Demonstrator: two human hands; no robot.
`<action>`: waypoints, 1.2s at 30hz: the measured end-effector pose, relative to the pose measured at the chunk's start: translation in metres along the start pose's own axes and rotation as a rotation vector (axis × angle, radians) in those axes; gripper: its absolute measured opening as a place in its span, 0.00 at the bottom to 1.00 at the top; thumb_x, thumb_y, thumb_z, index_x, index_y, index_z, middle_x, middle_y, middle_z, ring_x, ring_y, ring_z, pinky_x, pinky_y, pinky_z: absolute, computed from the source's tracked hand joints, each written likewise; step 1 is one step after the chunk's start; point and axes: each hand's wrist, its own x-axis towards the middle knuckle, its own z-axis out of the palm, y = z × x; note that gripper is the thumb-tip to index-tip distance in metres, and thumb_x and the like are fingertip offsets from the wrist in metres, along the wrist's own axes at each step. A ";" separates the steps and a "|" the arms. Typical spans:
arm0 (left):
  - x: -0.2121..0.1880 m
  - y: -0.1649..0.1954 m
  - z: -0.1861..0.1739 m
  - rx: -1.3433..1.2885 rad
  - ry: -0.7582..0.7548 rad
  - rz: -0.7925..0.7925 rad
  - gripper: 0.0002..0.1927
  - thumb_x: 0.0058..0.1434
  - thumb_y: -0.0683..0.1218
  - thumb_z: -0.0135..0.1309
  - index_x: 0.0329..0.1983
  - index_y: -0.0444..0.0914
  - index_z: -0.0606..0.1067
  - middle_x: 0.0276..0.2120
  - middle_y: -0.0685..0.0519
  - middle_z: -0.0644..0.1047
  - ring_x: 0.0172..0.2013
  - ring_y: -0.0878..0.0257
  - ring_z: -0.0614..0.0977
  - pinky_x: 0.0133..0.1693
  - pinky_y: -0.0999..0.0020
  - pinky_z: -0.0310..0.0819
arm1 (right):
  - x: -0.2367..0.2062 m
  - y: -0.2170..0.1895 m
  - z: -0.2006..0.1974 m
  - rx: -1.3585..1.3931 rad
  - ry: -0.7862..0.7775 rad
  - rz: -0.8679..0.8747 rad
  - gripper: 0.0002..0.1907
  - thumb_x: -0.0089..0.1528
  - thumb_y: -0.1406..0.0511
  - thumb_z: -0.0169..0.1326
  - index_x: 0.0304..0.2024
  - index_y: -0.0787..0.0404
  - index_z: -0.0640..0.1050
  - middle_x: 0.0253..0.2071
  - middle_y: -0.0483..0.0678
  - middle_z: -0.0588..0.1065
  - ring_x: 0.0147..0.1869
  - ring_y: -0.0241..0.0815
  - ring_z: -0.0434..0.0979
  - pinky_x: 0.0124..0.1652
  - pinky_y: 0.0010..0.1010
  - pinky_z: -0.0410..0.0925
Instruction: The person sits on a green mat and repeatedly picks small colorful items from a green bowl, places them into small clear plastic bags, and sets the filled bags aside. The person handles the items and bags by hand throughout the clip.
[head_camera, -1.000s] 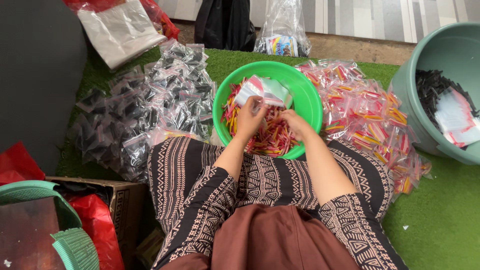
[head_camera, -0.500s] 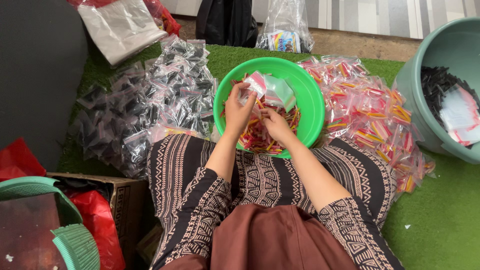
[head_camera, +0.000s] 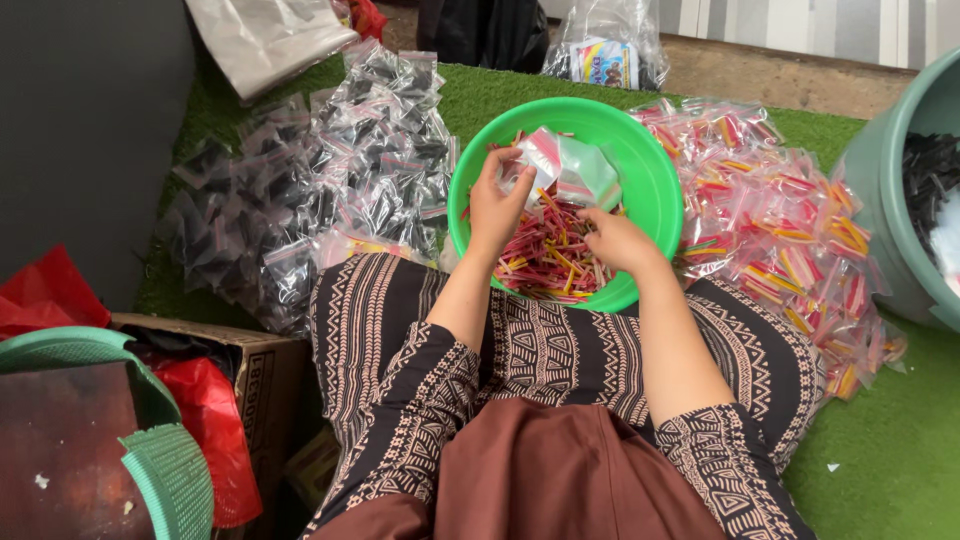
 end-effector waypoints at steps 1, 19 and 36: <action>0.000 -0.001 0.001 -0.004 -0.003 -0.009 0.17 0.63 0.46 0.62 0.52 0.36 0.75 0.42 0.51 0.81 0.45 0.63 0.82 0.50 0.68 0.75 | 0.002 0.007 0.000 -0.068 0.058 -0.128 0.23 0.63 0.63 0.54 0.61 0.54 0.74 0.46 0.58 0.80 0.49 0.56 0.81 0.48 0.45 0.72; -0.012 0.003 0.013 0.208 -0.273 0.065 0.33 0.54 0.50 0.66 0.62 0.38 0.70 0.40 0.49 0.80 0.43 0.55 0.83 0.47 0.61 0.77 | -0.006 -0.026 -0.013 0.521 0.519 -0.381 0.13 0.65 0.68 0.60 0.52 0.58 0.77 0.38 0.47 0.78 0.40 0.37 0.77 0.41 0.29 0.70; -0.001 -0.022 0.016 0.223 0.069 0.137 0.24 0.54 0.49 0.66 0.53 0.39 0.73 0.40 0.51 0.82 0.44 0.56 0.84 0.50 0.58 0.74 | 0.008 -0.046 0.030 0.053 0.487 -0.474 0.12 0.59 0.67 0.57 0.46 0.58 0.82 0.48 0.52 0.78 0.53 0.52 0.77 0.53 0.42 0.70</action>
